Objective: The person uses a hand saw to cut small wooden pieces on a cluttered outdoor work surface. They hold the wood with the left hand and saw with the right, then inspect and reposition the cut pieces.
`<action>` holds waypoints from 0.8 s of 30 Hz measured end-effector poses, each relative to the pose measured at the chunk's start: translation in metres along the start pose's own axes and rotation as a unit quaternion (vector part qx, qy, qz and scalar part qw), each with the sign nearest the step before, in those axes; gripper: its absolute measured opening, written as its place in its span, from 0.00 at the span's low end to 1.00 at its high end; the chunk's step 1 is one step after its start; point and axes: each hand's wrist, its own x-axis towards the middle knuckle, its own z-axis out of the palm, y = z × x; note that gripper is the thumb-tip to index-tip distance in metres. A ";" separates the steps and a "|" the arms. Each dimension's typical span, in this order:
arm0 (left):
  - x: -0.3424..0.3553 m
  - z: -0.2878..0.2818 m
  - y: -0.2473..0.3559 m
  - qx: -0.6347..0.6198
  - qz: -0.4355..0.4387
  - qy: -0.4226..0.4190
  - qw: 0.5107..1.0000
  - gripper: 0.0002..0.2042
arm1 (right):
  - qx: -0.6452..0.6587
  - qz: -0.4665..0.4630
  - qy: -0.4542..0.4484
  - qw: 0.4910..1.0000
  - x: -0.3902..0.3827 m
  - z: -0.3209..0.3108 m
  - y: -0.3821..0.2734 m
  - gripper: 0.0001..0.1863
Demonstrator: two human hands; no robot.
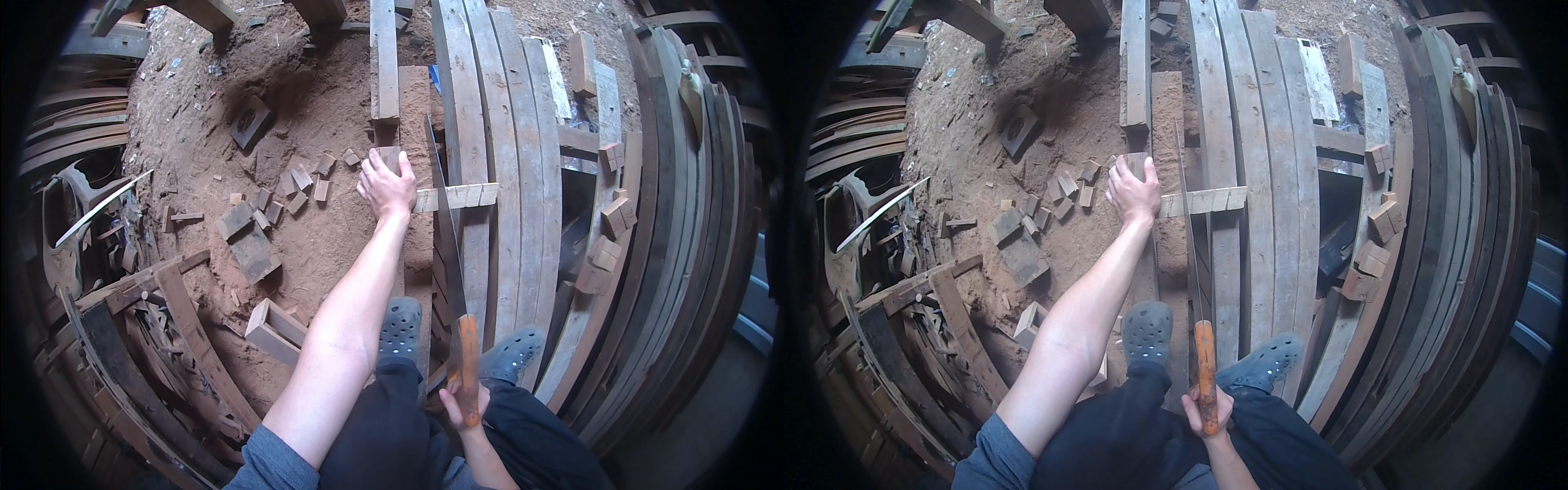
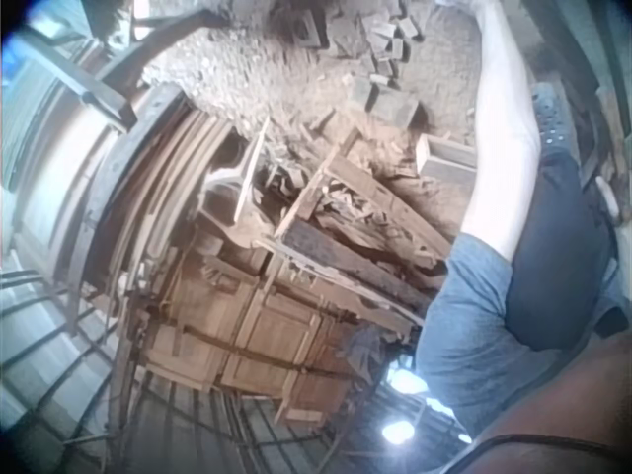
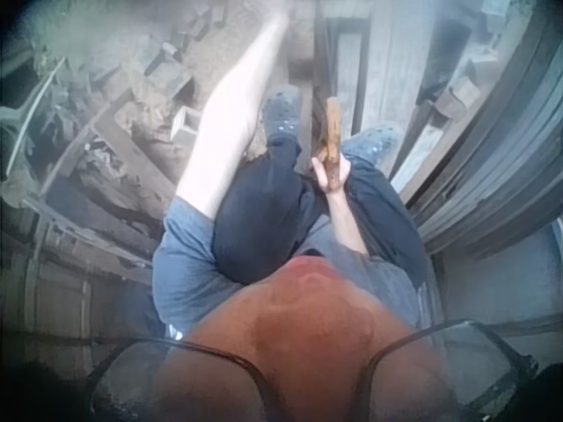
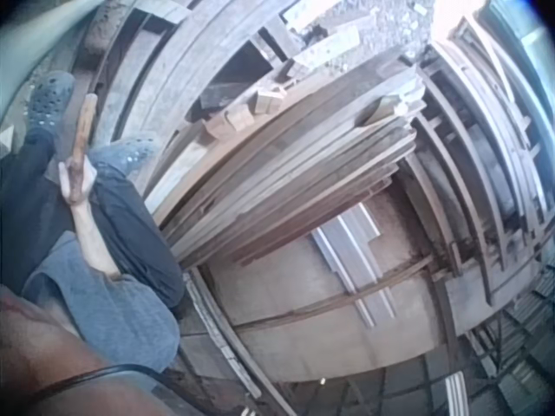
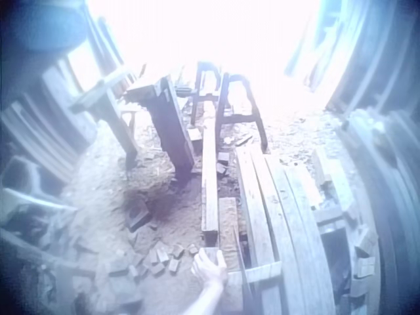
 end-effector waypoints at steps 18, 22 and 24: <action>0.000 -0.004 0.001 -0.006 -0.007 -0.027 1.000 0.34 | -0.021 -0.009 -0.004 1.000 0.000 0.000 0.001 0.10; 0.000 -0.004 0.002 -0.004 -0.008 -0.024 1.000 0.34 | -0.012 -0.005 -0.005 1.000 0.000 0.000 0.000 0.10; 0.000 -0.004 0.001 -0.002 -0.008 -0.022 1.000 0.34 | -0.007 -0.003 -0.004 1.000 0.000 0.000 0.000 0.09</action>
